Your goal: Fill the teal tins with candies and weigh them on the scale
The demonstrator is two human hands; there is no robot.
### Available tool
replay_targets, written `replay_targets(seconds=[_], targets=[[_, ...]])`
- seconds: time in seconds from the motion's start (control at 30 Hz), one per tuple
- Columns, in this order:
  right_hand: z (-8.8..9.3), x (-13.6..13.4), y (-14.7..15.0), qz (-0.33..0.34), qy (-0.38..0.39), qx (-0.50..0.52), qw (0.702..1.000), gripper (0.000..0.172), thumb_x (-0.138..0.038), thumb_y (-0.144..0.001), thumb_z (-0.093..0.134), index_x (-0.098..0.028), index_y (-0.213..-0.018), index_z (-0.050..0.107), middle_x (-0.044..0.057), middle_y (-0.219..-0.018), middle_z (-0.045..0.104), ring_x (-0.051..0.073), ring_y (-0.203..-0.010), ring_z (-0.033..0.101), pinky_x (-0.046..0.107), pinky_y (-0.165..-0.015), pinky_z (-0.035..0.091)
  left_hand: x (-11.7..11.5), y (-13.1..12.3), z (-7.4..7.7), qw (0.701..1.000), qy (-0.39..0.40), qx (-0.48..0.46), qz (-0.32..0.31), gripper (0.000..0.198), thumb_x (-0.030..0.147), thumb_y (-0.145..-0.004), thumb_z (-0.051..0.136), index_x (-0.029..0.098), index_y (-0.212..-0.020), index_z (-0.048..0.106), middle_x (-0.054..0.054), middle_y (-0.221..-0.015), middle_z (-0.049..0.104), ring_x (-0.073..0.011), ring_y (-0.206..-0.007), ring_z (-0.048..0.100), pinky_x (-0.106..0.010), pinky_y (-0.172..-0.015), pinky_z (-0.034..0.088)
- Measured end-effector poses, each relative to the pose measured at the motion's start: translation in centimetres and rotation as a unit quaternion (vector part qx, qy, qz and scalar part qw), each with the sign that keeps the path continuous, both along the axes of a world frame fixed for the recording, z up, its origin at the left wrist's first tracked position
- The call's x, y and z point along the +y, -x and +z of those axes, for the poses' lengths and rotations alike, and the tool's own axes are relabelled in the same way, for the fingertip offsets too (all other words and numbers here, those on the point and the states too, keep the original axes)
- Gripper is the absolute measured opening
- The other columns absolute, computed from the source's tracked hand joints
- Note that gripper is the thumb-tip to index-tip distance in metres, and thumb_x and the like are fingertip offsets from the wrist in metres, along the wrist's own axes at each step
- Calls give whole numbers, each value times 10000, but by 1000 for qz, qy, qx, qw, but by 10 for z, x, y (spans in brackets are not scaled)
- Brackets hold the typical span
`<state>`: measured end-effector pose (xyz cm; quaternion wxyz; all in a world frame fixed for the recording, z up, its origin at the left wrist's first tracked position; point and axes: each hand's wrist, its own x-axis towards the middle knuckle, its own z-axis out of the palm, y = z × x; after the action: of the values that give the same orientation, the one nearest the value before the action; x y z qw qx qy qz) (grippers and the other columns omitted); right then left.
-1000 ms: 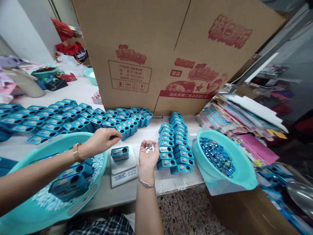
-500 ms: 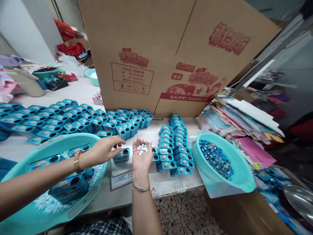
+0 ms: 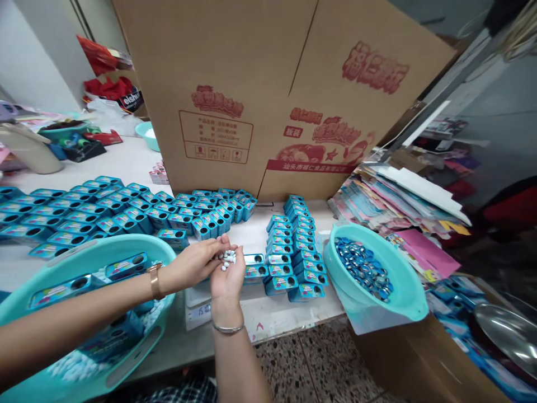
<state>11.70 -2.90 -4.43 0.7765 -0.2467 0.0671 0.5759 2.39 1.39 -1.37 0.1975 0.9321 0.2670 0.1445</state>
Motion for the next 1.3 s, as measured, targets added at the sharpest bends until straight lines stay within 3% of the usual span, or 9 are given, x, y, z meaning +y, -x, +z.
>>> replay_targets(seconds=[0.2, 0.37, 0.53, 0.73, 0.9, 1.1, 1.3], targets=[[-2, 1, 0, -5, -33, -22, 999, 276, -329, -849, 432, -206, -632, 551, 24, -744, 696, 139, -800, 655, 342, -959, 447, 11, -3, -3, 994, 102, -10, 33, 238, 231, -825, 501, 211, -1028, 623, -8, -829, 675, -159, -757, 622, -237, -672, 448], [-6, 1, 0, 3, -41, -7, 999, 233, -313, -844, 456, -207, -662, 555, 26, -790, 707, 131, -852, 656, 318, -998, 407, 9, -7, 2, 993, 76, 13, 88, 210, 184, -771, 523, 212, -933, 654, -21, -804, 684, -165, -746, 625, -231, -652, 421], [-11, -1, -9, -8, -32, 31, 999, 216, -281, -840, 466, -209, -648, 533, 48, -910, 712, 151, -974, 640, 361, -994, 411, 8, 1, 4, 994, 53, 32, 86, 146, 187, -753, 514, 210, -803, 649, -6, -733, 667, -152, -680, 606, -224, -591, 380], [-16, -2, -20, -14, -17, 53, 998, 186, -303, -830, 488, -208, -681, 546, 42, -1020, 698, 176, -1073, 601, 439, -976, 419, 13, 15, -1, 994, 43, 65, 79, 140, 207, -742, 524, 199, -816, 642, -20, -779, 683, -160, -695, 612, -230, -599, 375], [-17, -2, -19, -10, -8, 62, 998, 209, -292, -841, 469, -200, -672, 552, 47, -937, 710, 169, -1029, 621, 412, -944, 454, 14, 17, -1, 993, 56, 59, 89, 169, 232, -790, 485, 192, -842, 641, -30, -790, 688, -160, -706, 615, -228, -597, 376], [-13, -7, -25, -18, 5, 80, 997, 247, -255, -863, 429, -192, -656, 548, 40, -855, 711, 149, -955, 647, 369, -885, 499, 16, 24, 7, 993, 61, 44, 88, 179, 232, -781, 482, 202, -854, 642, -18, -792, 689, -156, -706, 614, -224, -604, 388], [-11, -18, -50, -61, 7, 67, 996, 255, -251, -877, 417, -184, -667, 545, 32, -801, 700, 136, -887, 660, 342, -798, 534, 22, 42, 17, 992, 68, 49, 93, 200, 282, -808, 458, 208, -805, 644, 0, -730, 673, -146, -651, 592, -223, -579, 368]])
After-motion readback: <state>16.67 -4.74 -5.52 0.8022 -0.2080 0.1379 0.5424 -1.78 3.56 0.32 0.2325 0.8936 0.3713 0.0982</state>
